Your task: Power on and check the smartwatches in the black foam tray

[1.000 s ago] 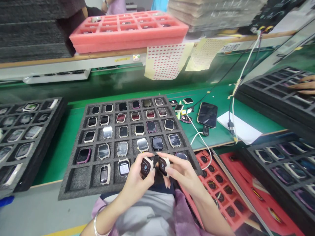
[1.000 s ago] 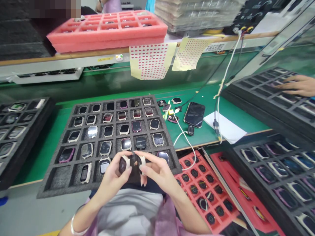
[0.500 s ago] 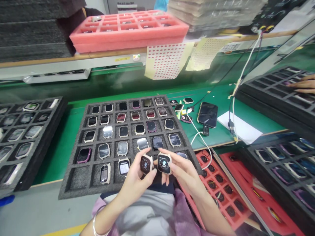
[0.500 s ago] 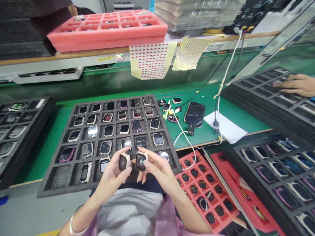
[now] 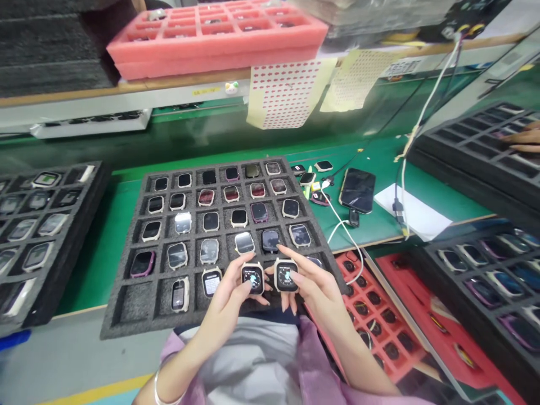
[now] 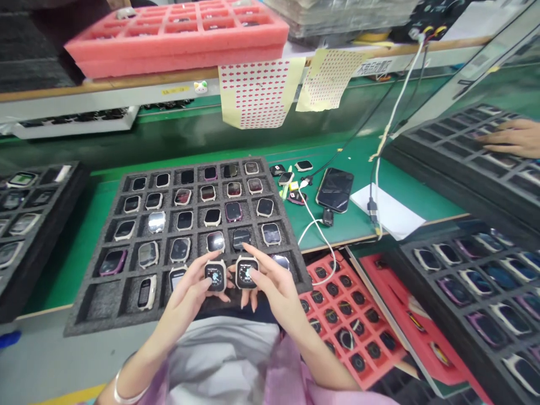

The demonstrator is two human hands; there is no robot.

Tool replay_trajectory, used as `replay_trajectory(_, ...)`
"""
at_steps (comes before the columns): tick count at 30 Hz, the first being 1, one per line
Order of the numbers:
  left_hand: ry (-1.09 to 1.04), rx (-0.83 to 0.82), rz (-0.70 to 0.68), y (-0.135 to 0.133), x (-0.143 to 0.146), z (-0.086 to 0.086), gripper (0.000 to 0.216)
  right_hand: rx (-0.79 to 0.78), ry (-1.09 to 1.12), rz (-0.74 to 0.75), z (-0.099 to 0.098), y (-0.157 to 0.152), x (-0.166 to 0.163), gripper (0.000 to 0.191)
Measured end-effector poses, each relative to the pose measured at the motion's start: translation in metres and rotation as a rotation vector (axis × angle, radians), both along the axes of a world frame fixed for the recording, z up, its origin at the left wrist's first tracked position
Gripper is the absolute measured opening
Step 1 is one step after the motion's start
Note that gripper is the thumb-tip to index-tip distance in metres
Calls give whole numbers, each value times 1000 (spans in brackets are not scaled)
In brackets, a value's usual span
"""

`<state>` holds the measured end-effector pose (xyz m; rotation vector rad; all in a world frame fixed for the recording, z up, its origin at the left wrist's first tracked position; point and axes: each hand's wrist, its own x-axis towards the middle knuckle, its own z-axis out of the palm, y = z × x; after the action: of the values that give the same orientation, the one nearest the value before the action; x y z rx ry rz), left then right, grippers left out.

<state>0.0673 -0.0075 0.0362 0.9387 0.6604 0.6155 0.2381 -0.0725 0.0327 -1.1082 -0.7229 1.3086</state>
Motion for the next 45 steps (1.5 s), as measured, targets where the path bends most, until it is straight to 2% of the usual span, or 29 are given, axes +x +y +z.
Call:
replay_trajectory(12, 25, 45, -16, -2, -1, -1, 39, -10, -72, -38, 1, 0, -4, 45)
replay_trajectory(18, 121, 154, 53, -3, 2, -1, 44, 33, -83, 83, 7, 0, 1, 54)
replay_trajectory(24, 247, 237, -8, -4, 1, 0, 31, 77, -79, 91, 9, 1, 2, 28)
replay_trajectory(27, 271, 285, -22, -4, -1, -1, 29, 60, -67, 108, 7, 1, 0, 37)
replay_trajectory(31, 242, 269, 31, -5, 0, -3, 32, 33, -56, 122, 6, -1, -1, 48)
replay_trajectory(35, 229, 259, 5, -5, 1, -4, 34, 33, -68, 107, 6, -1, 0, 43)
replay_trajectory(41, 276, 392, -1, -4, -1, -9, 31, 36, -69, 116, 6, 0, -1, 38)
replay_trajectory(45, 246, 369, -10, -4, -1, -10, 35, 46, -54, 116, 6, -1, -2, 37)
